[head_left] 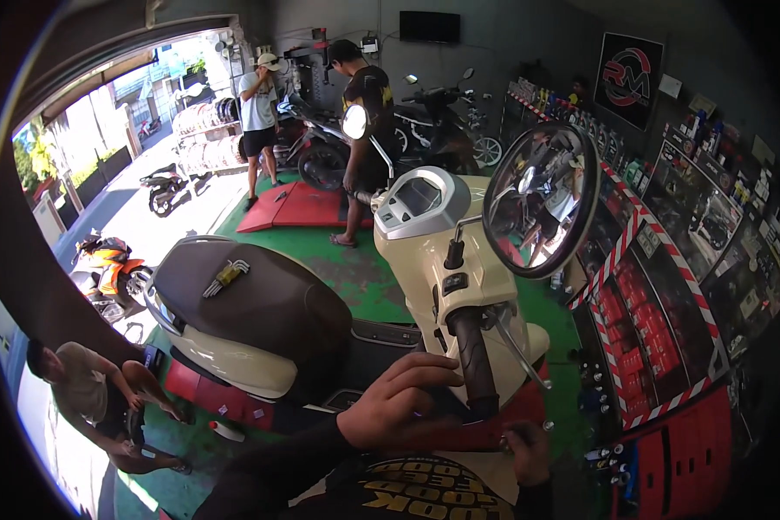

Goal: The recorder is performing maintenance or repair on a scooter, specifically working on the front panel area using hand tools.

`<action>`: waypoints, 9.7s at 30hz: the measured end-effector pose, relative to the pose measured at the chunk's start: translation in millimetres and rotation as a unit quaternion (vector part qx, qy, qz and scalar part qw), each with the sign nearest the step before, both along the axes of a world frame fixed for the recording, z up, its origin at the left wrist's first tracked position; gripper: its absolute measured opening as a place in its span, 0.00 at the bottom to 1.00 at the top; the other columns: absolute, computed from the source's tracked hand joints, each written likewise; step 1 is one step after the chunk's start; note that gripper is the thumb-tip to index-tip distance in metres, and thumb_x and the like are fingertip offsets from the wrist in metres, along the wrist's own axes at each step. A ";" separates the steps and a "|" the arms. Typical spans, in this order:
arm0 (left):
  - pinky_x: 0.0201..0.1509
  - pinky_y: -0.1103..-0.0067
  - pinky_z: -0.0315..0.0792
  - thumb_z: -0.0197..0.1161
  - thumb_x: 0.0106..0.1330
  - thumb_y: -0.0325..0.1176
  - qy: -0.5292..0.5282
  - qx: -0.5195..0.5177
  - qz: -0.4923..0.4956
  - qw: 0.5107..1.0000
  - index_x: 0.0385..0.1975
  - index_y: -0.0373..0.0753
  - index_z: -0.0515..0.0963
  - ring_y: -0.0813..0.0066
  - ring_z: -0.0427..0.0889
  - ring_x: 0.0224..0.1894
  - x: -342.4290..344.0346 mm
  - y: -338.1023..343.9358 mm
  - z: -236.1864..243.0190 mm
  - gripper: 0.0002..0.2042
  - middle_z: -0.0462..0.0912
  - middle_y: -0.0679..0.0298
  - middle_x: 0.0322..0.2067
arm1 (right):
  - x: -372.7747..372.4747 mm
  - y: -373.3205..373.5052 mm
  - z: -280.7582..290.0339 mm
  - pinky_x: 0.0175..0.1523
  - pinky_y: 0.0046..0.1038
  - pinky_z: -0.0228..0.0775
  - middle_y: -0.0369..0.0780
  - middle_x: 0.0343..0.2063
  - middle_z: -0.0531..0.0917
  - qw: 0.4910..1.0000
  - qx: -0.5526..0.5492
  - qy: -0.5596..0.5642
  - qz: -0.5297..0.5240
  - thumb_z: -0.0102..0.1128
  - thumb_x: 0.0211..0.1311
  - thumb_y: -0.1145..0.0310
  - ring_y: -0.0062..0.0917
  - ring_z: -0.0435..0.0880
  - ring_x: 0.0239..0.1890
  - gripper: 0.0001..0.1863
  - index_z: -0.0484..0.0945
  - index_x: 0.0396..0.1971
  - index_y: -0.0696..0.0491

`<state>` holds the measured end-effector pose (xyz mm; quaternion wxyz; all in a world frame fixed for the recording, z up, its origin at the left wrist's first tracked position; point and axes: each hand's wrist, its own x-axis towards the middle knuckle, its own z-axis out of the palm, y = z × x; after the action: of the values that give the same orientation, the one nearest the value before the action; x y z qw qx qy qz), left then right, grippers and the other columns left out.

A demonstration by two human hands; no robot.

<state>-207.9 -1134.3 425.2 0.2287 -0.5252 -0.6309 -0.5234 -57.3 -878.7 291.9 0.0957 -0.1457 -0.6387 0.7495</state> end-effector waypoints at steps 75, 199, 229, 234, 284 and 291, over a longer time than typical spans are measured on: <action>0.28 0.74 0.69 0.64 0.60 0.29 -0.492 0.014 0.001 0.870 0.42 0.35 0.84 0.67 0.73 0.21 -142.1 85.5 -119.1 0.11 0.83 0.54 0.25 | -228.1 -118.9 96.6 0.44 0.17 0.75 0.44 0.39 0.88 0.935 0.293 0.007 -0.198 0.63 0.61 0.78 0.20 0.85 0.36 0.12 0.82 0.45 0.63; 0.39 0.66 0.72 0.49 0.72 0.36 -0.343 0.037 0.146 0.927 0.43 0.29 0.78 0.54 0.80 0.33 -131.0 115.3 -140.7 0.16 0.84 0.46 0.36 | -241.7 -74.4 61.8 0.43 0.37 0.72 0.47 0.41 0.78 0.837 0.484 0.250 -0.047 0.55 0.62 0.72 0.42 0.79 0.41 0.10 0.77 0.42 0.56; 0.40 0.67 0.73 0.49 0.71 0.33 -0.338 0.046 0.097 0.935 0.45 0.31 0.75 0.60 0.79 0.37 -145.4 118.1 -173.3 0.13 0.82 0.50 0.39 | -237.2 -79.9 61.5 0.46 0.38 0.70 0.47 0.37 0.78 0.780 0.565 0.270 -0.018 0.56 0.60 0.71 0.45 0.77 0.41 0.09 0.74 0.40 0.56; 0.41 0.66 0.73 0.52 0.69 0.33 -0.354 -0.018 0.139 0.925 0.42 0.31 0.76 0.58 0.79 0.36 -134.9 116.0 -142.1 0.12 0.82 0.49 0.39 | -237.2 -76.4 65.2 0.44 0.39 0.69 0.46 0.33 0.75 0.863 0.446 0.234 -0.039 0.57 0.58 0.70 0.44 0.75 0.37 0.08 0.73 0.36 0.55; 0.35 0.62 0.74 0.54 0.71 0.42 -0.394 -0.438 -0.140 0.796 0.38 0.36 0.74 0.47 0.82 0.32 -30.4 -113.8 -311.4 0.14 0.83 0.48 0.33 | -123.7 -195.3 -123.1 0.33 0.25 0.71 0.38 0.28 0.82 0.937 0.234 -0.247 0.081 0.58 0.64 0.71 0.26 0.79 0.25 0.11 0.78 0.42 0.60; 0.44 0.62 0.74 0.51 0.72 0.46 -0.464 -0.530 -0.179 0.687 0.45 0.37 0.76 0.48 0.82 0.40 -52.1 -114.8 -433.9 0.17 0.83 0.51 0.41 | -100.4 -174.8 -181.9 0.30 0.20 0.71 0.38 0.25 0.81 0.933 0.022 -0.301 -0.194 0.52 0.69 0.70 0.21 0.78 0.23 0.08 0.79 0.36 0.58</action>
<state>-260.0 -1249.1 -8.7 -0.5078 -0.3525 -0.7227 -0.3093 -157.6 -1053.5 109.9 0.0451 -0.4834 -0.6134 0.6229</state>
